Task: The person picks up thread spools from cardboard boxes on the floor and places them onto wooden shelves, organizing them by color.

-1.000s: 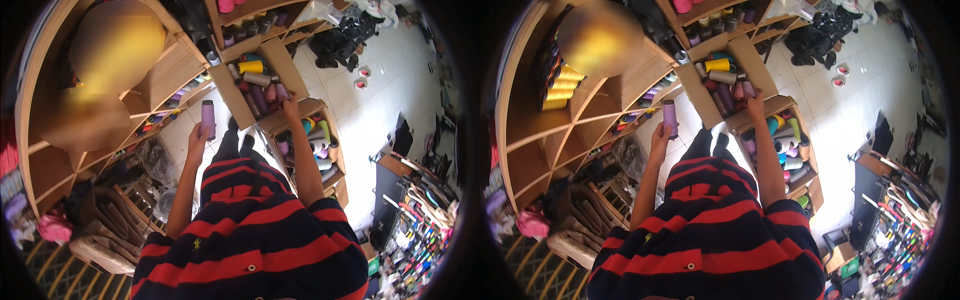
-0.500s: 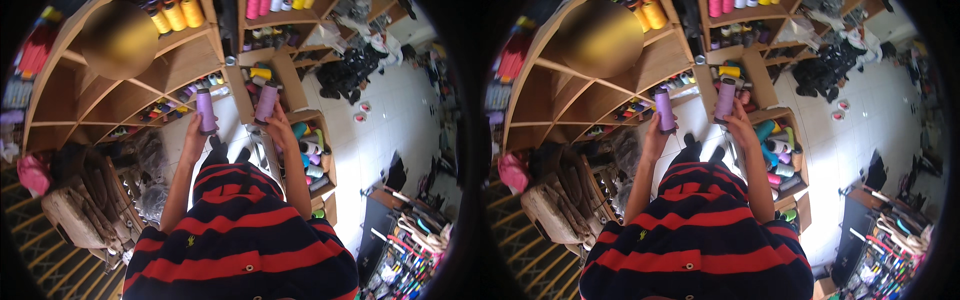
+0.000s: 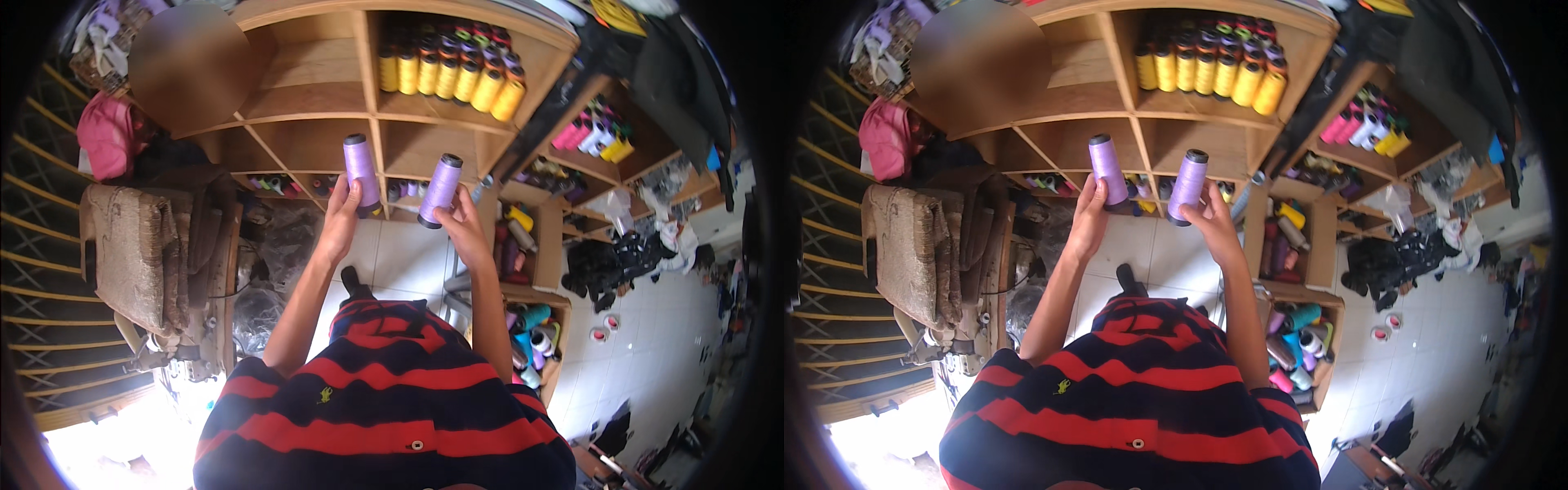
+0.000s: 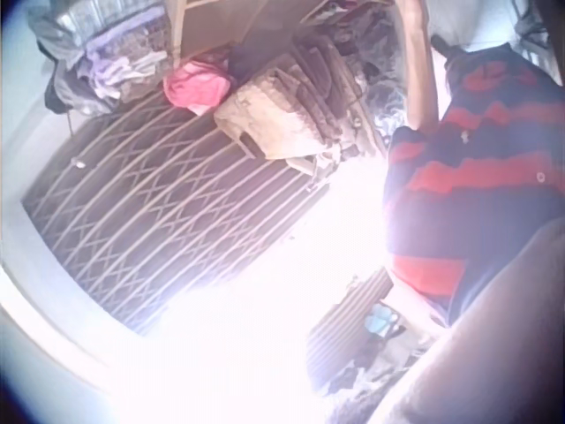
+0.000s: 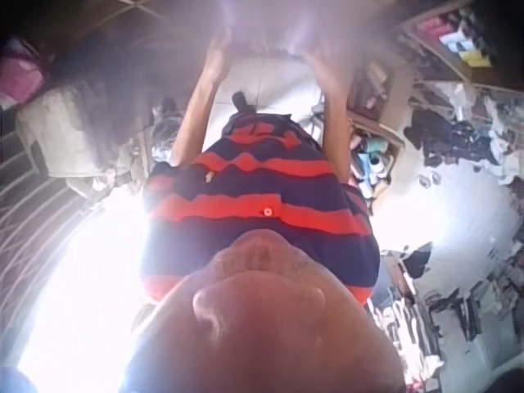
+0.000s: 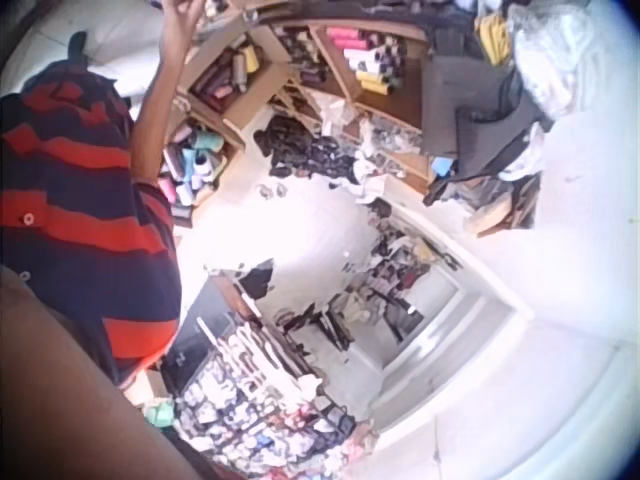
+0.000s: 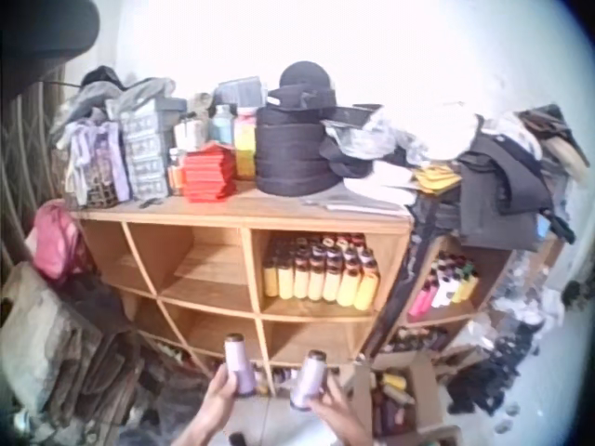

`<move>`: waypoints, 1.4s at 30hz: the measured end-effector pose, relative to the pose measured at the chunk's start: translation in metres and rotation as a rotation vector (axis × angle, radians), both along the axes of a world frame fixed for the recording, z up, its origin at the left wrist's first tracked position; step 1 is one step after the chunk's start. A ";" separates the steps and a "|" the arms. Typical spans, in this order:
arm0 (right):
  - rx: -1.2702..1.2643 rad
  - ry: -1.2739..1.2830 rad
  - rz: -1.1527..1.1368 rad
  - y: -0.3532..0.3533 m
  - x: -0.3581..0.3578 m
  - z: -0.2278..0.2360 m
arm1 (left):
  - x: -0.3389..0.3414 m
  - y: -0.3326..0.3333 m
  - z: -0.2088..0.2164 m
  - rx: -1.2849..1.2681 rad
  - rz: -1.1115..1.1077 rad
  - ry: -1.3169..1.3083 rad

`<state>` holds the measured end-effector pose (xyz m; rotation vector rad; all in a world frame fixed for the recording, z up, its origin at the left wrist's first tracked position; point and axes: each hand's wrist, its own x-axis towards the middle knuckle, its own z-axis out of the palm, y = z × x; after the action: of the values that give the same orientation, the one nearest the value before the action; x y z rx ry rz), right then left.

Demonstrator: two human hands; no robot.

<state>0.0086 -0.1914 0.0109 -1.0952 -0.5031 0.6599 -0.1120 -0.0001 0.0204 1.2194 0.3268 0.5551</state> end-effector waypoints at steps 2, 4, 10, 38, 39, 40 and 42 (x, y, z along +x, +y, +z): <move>0.018 -0.017 0.031 0.040 -0.001 0.005 | -0.004 0.036 0.014 0.090 0.016 0.081; 0.040 -0.049 0.028 0.087 -0.004 0.017 | -0.004 0.075 0.018 0.162 0.095 0.096; 0.046 -0.168 0.014 0.224 0.009 0.036 | 0.015 0.183 0.027 0.430 0.221 0.057; -0.222 -0.692 -0.471 0.416 0.107 -0.033 | 0.237 0.447 -0.029 1.042 0.693 0.304; -0.202 -0.685 -0.474 0.419 0.106 -0.032 | 0.243 0.456 -0.030 1.046 0.713 0.306; -0.191 -0.673 -0.480 0.418 0.106 -0.034 | 0.247 0.459 -0.032 1.047 0.723 0.311; -0.173 -0.682 -0.496 0.420 0.108 -0.035 | 0.257 0.465 -0.033 1.062 0.755 0.303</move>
<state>0.1170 0.2287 -0.0237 -1.5421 -0.7239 -0.1284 0.1448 0.4647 -0.0126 2.2269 0.8236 1.2911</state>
